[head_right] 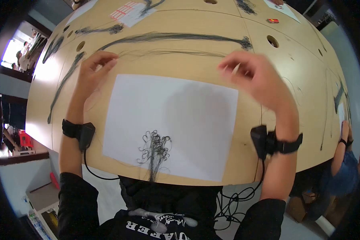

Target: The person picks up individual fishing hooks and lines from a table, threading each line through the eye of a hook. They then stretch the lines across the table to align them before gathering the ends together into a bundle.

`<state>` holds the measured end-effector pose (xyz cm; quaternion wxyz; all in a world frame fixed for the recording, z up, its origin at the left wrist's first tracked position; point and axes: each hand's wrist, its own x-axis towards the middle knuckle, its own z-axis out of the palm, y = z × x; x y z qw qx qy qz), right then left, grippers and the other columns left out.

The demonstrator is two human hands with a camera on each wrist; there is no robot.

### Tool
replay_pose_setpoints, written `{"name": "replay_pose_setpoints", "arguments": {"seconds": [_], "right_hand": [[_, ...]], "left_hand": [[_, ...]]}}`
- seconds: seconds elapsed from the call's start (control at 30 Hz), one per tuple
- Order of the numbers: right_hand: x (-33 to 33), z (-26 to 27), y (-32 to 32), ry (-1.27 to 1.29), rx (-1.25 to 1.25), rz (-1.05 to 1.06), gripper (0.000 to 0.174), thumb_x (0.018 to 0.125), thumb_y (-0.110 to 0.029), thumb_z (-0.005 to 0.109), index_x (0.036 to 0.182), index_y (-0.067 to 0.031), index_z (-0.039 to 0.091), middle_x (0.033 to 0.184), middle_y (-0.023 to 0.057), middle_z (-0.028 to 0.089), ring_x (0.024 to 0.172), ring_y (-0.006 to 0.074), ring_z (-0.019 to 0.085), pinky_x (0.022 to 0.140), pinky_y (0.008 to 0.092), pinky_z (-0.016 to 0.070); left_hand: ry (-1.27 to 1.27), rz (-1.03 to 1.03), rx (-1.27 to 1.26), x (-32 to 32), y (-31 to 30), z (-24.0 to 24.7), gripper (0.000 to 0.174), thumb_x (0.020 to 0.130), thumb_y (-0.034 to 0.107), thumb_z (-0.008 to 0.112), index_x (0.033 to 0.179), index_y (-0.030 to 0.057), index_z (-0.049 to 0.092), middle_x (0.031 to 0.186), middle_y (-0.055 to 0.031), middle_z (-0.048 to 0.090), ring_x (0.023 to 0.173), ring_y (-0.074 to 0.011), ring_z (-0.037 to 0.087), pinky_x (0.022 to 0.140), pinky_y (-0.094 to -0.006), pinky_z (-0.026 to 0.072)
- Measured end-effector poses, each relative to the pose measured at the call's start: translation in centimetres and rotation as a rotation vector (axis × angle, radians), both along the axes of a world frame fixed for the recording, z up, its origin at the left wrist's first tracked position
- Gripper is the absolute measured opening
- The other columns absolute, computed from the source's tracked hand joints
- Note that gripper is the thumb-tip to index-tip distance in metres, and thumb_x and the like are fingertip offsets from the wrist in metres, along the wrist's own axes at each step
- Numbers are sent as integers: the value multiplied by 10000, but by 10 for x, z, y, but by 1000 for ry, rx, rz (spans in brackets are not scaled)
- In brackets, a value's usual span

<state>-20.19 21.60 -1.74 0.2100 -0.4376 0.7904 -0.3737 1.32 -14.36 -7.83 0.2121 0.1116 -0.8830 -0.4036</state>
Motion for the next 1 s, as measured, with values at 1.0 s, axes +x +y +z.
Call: {"name": "replay_pose_setpoints", "arguments": {"seconds": [1.0], "right_hand": [[98, -23, -37, -66, 64, 512, 92, 841, -80, 705, 863, -36, 628, 828, 123, 616, 726, 293, 632, 657, 374, 508]], "left_hand": [[-378, -483, 638, 2, 77, 14, 162, 1003, 110, 669, 1094, -16, 714, 849, -33, 675, 738, -92, 627, 661, -244, 521]]}}
